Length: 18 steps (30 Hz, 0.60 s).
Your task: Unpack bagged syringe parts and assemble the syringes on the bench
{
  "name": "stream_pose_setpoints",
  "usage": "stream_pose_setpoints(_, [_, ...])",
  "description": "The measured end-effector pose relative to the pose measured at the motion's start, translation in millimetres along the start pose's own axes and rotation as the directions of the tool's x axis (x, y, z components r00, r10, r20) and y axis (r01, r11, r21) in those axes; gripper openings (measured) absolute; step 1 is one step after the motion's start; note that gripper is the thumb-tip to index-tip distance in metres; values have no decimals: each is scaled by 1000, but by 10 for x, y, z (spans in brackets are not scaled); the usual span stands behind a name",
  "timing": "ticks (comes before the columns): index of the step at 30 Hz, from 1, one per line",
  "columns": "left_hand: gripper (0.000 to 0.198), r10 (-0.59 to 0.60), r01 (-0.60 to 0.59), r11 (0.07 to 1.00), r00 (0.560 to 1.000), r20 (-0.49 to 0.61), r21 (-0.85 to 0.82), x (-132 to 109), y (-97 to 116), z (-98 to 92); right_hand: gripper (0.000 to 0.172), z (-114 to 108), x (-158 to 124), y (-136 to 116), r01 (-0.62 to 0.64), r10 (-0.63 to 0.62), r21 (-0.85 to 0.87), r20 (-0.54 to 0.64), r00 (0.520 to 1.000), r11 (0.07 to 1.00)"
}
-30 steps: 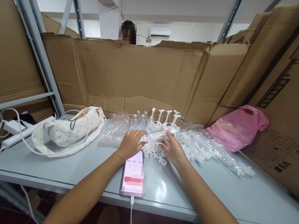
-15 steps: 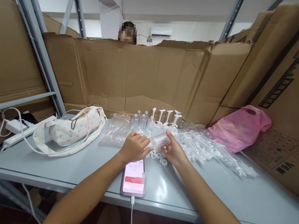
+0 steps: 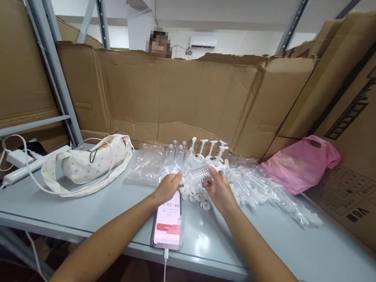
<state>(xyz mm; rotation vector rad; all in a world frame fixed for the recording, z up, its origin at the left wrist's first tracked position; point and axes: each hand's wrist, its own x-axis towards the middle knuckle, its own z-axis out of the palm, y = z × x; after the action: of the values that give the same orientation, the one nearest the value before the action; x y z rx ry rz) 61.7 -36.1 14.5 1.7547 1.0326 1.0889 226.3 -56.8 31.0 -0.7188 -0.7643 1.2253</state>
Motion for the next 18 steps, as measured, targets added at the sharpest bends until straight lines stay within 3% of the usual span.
stream_pose_setpoints(2, [53, 5, -4, 1000, 999, -39, 26, 23, -9, -25, 40, 16, -15, -24, 13, -13, 11, 16, 1000, 1000])
stream_pose_setpoints(4, [50, 95, -82, 980, 993, -65, 181, 19, 4, -53, 38, 12, -11, -31, 1, -1, 4, 11, 1000, 1000])
stream_pose_setpoints(7, [29, 232, -180, 914, 967, -104, 362, -15, 49, -70, 34, -12, 12, -24, -19, 19, -15, 1, 1000, 1000])
stream_pose_setpoints(10, [23, 288, -216, 871, 952, -103, 441, -41, 78, -60, 32, -28, 30, -18, -19, 19, -2, -8, 1000, 1000])
stream_pose_setpoints(18, [39, 167, -183, 892, 983, 76, 413, -41, 32, -48, 32, -38, 33, -52, 19, -19, -8, -9, 1000, 1000])
